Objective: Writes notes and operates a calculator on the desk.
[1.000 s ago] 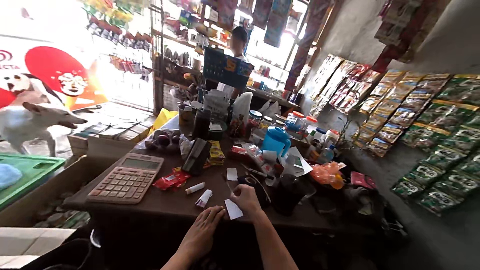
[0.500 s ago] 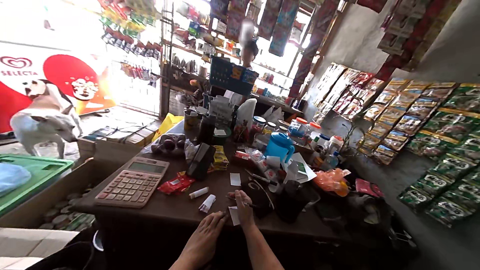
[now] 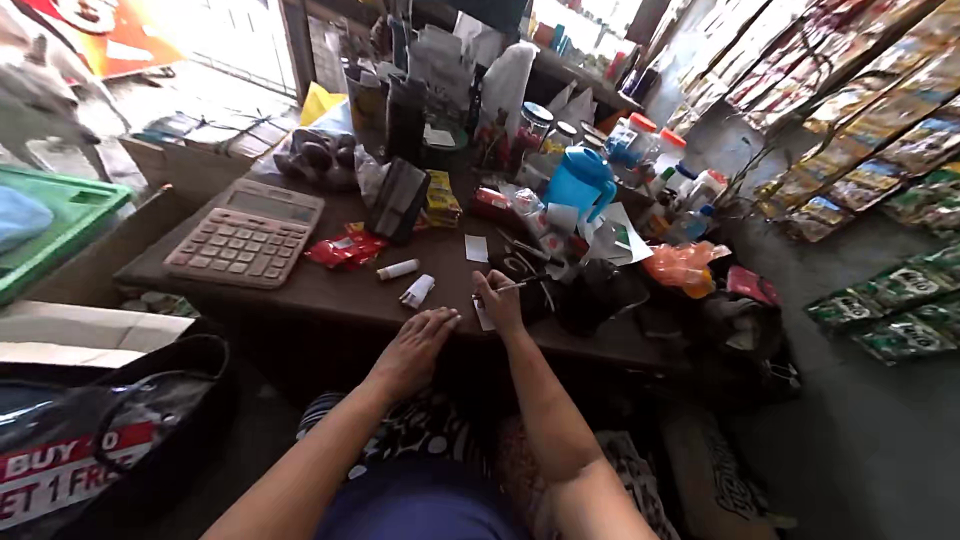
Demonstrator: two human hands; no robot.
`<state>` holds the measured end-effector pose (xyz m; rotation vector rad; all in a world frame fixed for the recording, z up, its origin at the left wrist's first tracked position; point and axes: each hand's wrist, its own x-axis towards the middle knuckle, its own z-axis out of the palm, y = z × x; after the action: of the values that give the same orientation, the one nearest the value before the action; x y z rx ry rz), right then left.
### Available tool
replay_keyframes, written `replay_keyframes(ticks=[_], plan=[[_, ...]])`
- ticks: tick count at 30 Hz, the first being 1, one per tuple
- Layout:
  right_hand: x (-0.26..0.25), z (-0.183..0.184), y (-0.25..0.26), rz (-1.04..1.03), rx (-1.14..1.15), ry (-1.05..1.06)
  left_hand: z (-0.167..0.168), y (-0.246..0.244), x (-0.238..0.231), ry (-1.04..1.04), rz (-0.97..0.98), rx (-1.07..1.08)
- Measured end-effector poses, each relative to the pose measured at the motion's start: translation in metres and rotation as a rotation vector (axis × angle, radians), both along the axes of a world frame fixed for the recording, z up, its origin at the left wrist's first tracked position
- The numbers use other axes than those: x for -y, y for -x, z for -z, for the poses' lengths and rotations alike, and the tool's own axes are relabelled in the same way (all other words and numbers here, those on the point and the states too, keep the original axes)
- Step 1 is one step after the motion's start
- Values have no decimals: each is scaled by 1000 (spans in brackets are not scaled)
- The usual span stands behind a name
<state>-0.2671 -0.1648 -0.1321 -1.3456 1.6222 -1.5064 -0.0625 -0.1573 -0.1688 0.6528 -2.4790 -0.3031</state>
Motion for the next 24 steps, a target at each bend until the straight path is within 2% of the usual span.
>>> replay_keyframes(ticks=[4, 8, 13, 20, 24], plan=[[5, 5, -8, 64, 171, 24, -1, 4, -1, -27, 17, 13], [9, 5, -27, -12, 290, 15, -4, 1, -1, -26, 36, 36], [5, 2, -16, 44, 429, 50, 2, 2, 0, -42, 41, 8], [-3, 7, 4, 58, -154, -4, 5, 3, 0, -8, 13, 23], [-4, 7, 1, 48, -195, 26, 8, 3, 1, 4, 13, 21]])
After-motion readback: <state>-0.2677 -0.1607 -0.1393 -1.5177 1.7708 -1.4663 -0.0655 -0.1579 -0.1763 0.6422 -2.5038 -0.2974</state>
